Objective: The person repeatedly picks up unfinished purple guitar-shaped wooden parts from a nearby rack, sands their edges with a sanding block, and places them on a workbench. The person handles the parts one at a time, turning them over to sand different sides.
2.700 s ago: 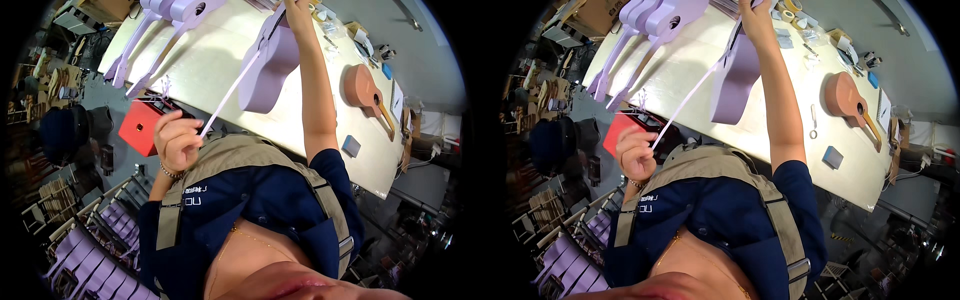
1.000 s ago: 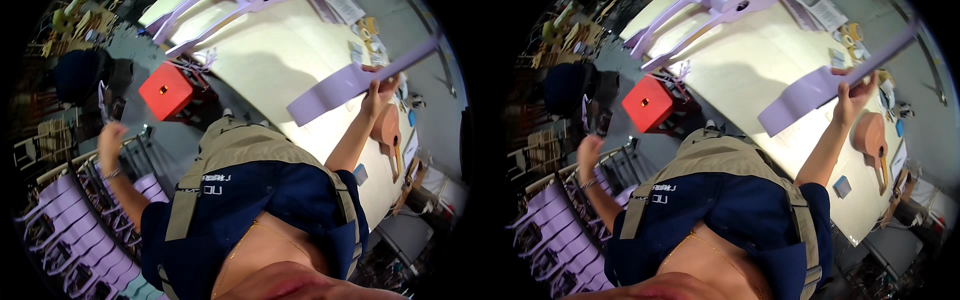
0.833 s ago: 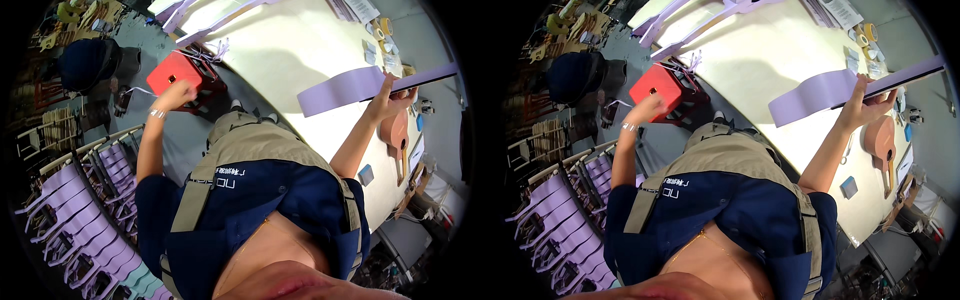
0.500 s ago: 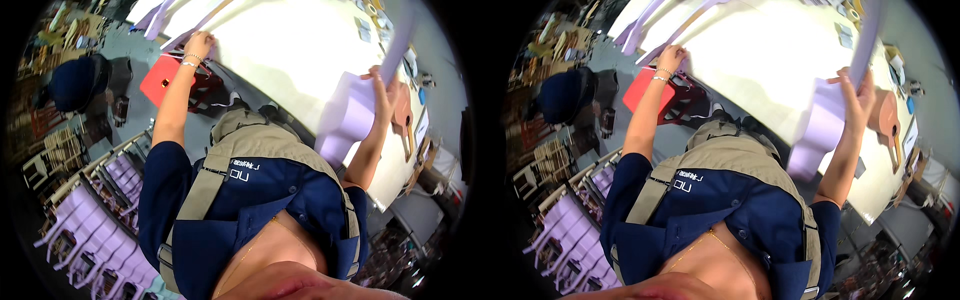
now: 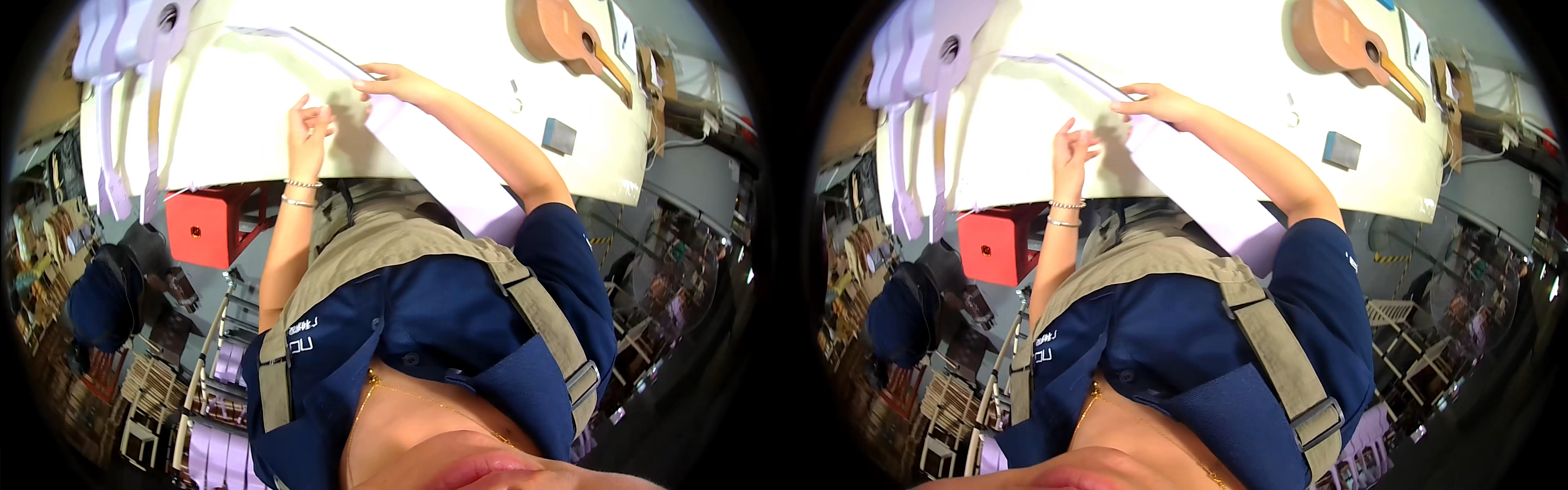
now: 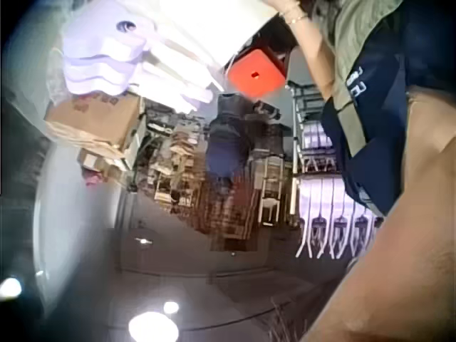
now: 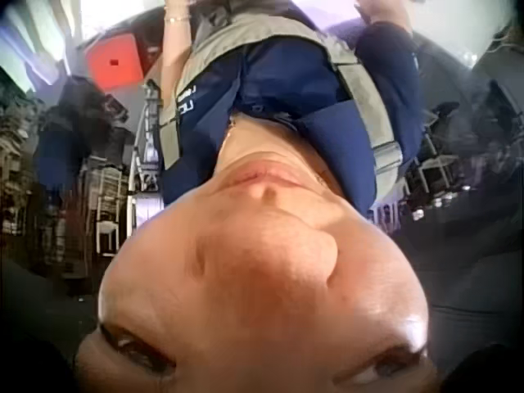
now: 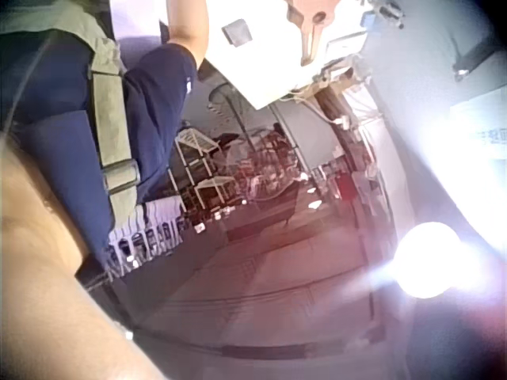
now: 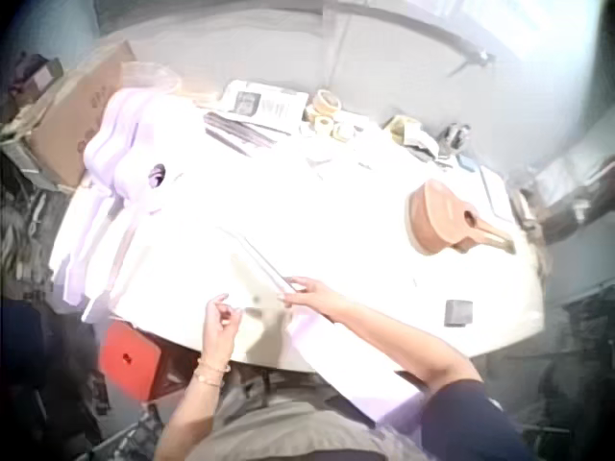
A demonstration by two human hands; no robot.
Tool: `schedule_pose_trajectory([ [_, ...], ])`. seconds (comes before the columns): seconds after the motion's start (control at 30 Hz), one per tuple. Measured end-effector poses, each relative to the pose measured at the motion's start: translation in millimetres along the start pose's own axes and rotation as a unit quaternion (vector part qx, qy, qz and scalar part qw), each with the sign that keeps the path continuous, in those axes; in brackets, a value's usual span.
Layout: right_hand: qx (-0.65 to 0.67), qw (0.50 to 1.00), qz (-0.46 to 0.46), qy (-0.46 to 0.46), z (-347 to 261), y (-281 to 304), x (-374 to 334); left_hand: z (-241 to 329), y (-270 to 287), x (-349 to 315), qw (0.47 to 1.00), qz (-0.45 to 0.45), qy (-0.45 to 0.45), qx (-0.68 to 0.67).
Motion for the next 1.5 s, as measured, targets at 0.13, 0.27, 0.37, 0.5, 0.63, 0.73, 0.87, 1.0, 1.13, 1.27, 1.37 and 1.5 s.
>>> schedule_pose_trajectory([
  [0.13, -0.072, 0.995, 0.067, 0.011, 27.7, 46.0, 13.7, -20.9, -91.4, -1.1, 0.972, -0.1, 0.14, -0.158],
  [0.27, -0.375, 0.846, 0.378, -0.023, -4.4, 171.0, -50.7, -9.4, -112.5, -0.2, 0.961, -0.128, 0.16, -0.185],
  [0.37, -0.574, 0.685, 0.413, -0.177, 55.4, 269.4, -69.6, -8.3, -115.9, -3.6, 0.966, -0.14, 0.137, -0.169],
  [0.5, -0.519, 0.755, 0.366, -0.163, 86.8, 287.6, -66.5, -4.6, -123.0, -2.5, 0.957, -0.181, 0.12, -0.191],
  [0.63, -0.429, 0.823, 0.354, -0.119, 61.8, 269.1, -61.2, -5.9, -121.1, -5.8, 0.967, -0.171, 0.093, -0.165],
  [0.73, -0.206, 0.923, 0.325, 0.023, 7.0, 211.8, -52.9, -1.5, -121.4, -7.3, 0.969, -0.178, 0.059, -0.16],
  [0.87, 0.044, 0.976, 0.118, 0.179, -38.6, 134.7, -43.0, -7.3, -123.4, -6.1, 0.956, -0.195, 0.063, -0.208],
  [1.0, -0.003, 0.946, 0.027, 0.322, -80.7, 79.0, -40.7, -7.5, -121.4, -4.2, 0.963, -0.18, 0.06, -0.193],
  [1.13, -0.016, 0.981, -0.042, 0.191, -63.6, 58.4, -22.0, -8.0, -120.1, -3.3, 0.969, -0.162, 0.062, -0.174],
  [1.27, -0.104, 0.957, -0.07, 0.261, -78.7, 43.9, -17.6, -15.2, -121.6, -3.0, 0.961, -0.136, 0.099, -0.22],
  [1.37, -0.156, 0.948, -0.069, 0.269, -83.5, 35.4, -14.7, -11.5, -121.8, -5.4, 0.951, -0.127, 0.131, -0.249],
  [1.5, -0.186, 0.921, -0.072, 0.336, -90.7, 29.6, -12.8, -9.7, -121.5, -5.1, 0.953, -0.114, 0.13, -0.248],
])
Point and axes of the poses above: each hand's wrist, its own x-axis towards the middle knuckle, its own y-axis out of the back of the hand, z = x × y, the point moved 10 cm from there along x, towards the middle knuckle, and after that the axes turned 6 degrees about z, right-handed, at the moved point
